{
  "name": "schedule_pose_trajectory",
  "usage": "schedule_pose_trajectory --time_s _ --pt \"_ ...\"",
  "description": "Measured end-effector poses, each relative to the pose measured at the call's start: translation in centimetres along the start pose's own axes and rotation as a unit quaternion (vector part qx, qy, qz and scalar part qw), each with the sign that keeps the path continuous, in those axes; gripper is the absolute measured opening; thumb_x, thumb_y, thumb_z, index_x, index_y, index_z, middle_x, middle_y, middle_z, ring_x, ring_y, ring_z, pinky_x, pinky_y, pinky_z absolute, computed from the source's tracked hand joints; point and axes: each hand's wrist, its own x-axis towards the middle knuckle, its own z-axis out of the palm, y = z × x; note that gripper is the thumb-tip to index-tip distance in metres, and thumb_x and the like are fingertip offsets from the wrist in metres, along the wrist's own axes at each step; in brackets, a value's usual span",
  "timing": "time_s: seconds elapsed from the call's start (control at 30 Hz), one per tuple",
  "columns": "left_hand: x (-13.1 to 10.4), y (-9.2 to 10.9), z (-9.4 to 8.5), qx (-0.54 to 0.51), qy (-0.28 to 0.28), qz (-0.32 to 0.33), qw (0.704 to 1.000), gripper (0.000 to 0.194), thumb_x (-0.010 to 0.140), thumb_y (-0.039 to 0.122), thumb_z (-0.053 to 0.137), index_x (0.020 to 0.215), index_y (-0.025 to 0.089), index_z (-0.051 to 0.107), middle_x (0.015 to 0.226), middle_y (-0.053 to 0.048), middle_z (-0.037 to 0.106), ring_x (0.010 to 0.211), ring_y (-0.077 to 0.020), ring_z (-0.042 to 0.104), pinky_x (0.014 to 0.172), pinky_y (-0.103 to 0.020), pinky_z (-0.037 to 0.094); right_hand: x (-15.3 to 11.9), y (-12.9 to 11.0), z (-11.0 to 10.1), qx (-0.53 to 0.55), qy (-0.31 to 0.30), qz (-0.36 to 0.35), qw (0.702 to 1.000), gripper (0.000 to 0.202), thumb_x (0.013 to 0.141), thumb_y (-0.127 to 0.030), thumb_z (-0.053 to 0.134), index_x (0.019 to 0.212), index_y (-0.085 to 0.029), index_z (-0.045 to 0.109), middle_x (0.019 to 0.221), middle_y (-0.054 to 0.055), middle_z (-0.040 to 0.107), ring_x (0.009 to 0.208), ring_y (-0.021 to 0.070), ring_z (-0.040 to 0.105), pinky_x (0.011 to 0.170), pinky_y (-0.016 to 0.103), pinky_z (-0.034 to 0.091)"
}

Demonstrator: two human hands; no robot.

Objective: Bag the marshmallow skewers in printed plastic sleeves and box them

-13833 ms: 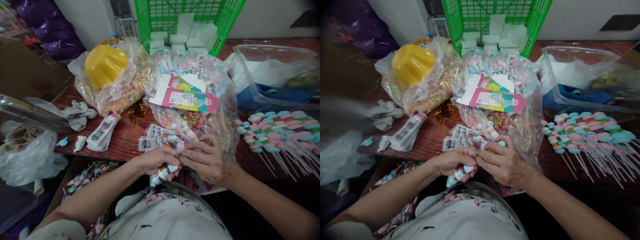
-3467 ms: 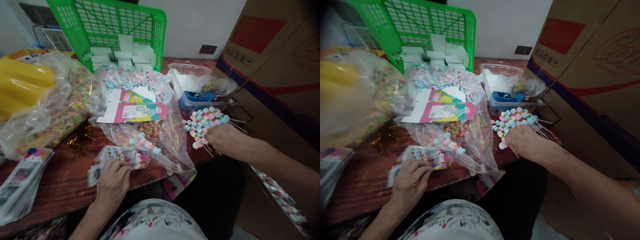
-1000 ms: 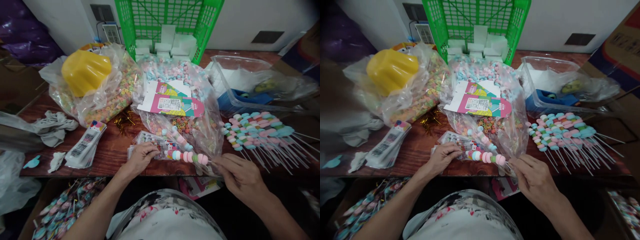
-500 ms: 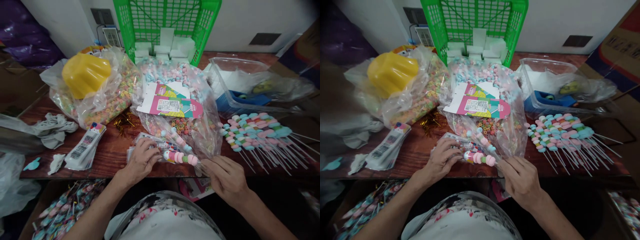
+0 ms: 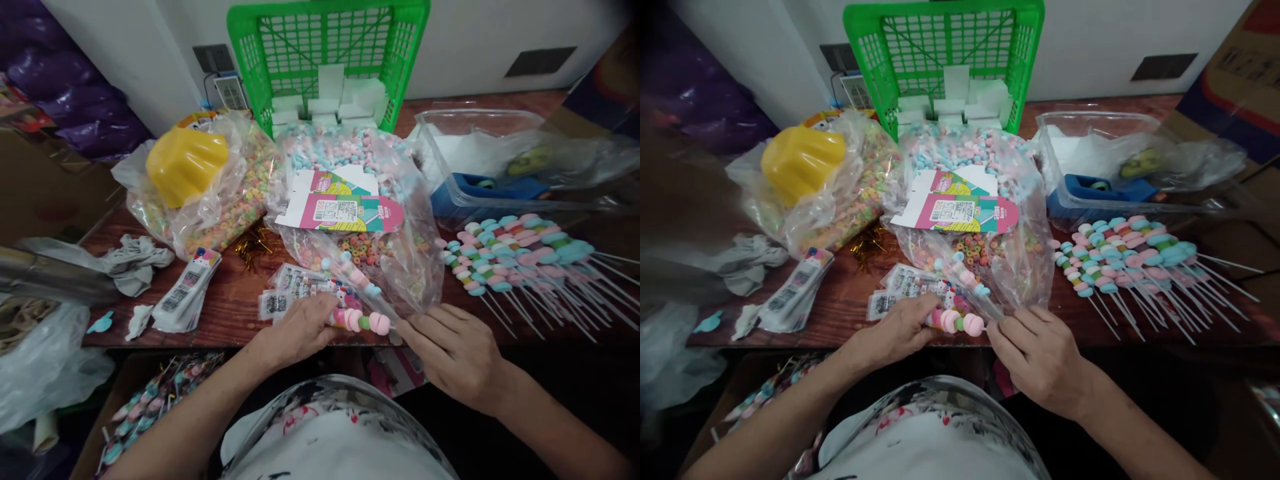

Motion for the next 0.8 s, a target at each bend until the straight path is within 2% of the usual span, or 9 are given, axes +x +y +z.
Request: schedule_pose_trajectory --time_s 0.13,0.27,0.37,0.47,0.53,0.6,0.7,0.8 --pt "0.6 0.9 0.5 -0.034 0.003 0.027 0.999 0.026 0.087 0.043 0.056 0.091 0.018 0.052 0.083 -0.002 0.06 0.072 -0.0161 0.055 0.062 -0.026 0.037 0.9 0.4 -0.5 -0.013 -0.012 -0.054 0.998 0.024 0.086 -0.007 0.043 0.099 -0.013 0.063 0.077 0.006 0.064 0.071 0.0172 0.053 0.065 0.033 0.04" --pt "1.1 1.5 1.0 -0.052 0.007 0.02 0.998 0.035 0.082 0.051 0.06 0.091 0.018 0.052 0.082 -0.002 0.059 0.072 -0.0163 0.054 0.062 -0.026 0.035 2.0 0.2 0.1 -0.001 -0.028 -0.071 0.997 0.024 0.088 -0.009 0.041 0.084 -0.015 0.063 0.068 0.004 0.058 0.065 0.016 0.049 0.06 0.032 0.035" --pt "1.6 2.3 1.3 -0.075 -0.008 0.014 0.997 0.027 0.083 0.042 0.061 0.089 0.017 0.052 0.082 -0.002 0.059 0.072 -0.0165 0.054 0.063 -0.027 0.036 2.5 -0.4 1.3 0.02 -0.046 -0.046 0.998 0.021 0.089 -0.012 0.042 0.08 -0.015 0.061 0.067 0.004 0.056 0.063 0.0167 0.046 0.058 0.032 0.031" --pt "2.1 3.2 1.4 -0.136 -0.021 0.017 0.99 0.015 0.083 0.028 0.059 0.09 0.016 0.055 0.086 -0.004 0.06 0.076 -0.0171 0.054 0.068 -0.027 0.04 2.8 -0.9 2.7 0.051 -0.079 -0.034 0.995 0.016 0.087 -0.011 0.045 0.082 -0.015 0.06 0.076 0.006 0.06 0.068 0.0175 0.048 0.061 0.031 0.031" --pt "2.3 3.5 1.1 -0.21 -0.024 0.008 0.977 0.02 0.079 0.027 0.063 0.095 0.016 0.058 0.087 -0.004 0.061 0.08 -0.0177 0.055 0.072 -0.028 0.042 2.9 -0.6 3.3 0.081 -0.112 -0.03 0.99 0.01 0.086 -0.013 0.049 0.084 -0.015 0.059 0.081 0.006 0.061 0.071 0.0174 0.048 0.063 0.031 0.032" --pt "2.2 3.5 0.4 -0.312 -0.037 -0.009 0.949 0.035 0.075 0.033 0.069 0.104 0.016 0.061 0.087 -0.003 0.062 0.083 -0.0183 0.056 0.074 -0.027 0.043 3.1 0.1 3.3 0.111 -0.149 -0.021 0.982 0.007 0.085 -0.016 0.053 0.084 -0.016 0.059 0.083 0.006 0.06 0.072 0.0167 0.048 0.063 0.03 0.031" --pt "1.7 2.9 -0.7 -0.487 -0.075 -0.063 0.868 0.048 0.075 0.043 0.068 0.115 0.017 0.061 0.084 -0.002 0.063 0.077 -0.015 0.057 0.07 -0.025 0.043 3.8 1.5 2.4 0.15 -0.175 -0.013 0.973 0.012 0.086 -0.013 0.051 0.081 -0.017 0.061 0.08 0.004 0.057 0.071 0.0151 0.046 0.062 0.029 0.029" --pt "1.3 2.3 -1.0 -0.588 -0.077 -0.154 0.79 0.04 0.072 0.047 0.071 0.093 0.012 0.069 0.069 -0.001 0.061 0.054 -0.0079 0.051 0.053 -0.02 0.039 4.9 2.5 1.3 0.177 -0.155 -0.01 0.972 0.019 0.088 -0.01 0.046 0.084 -0.016 0.064 0.077 0.004 0.055 0.07 0.0147 0.046 0.063 0.028 0.03"
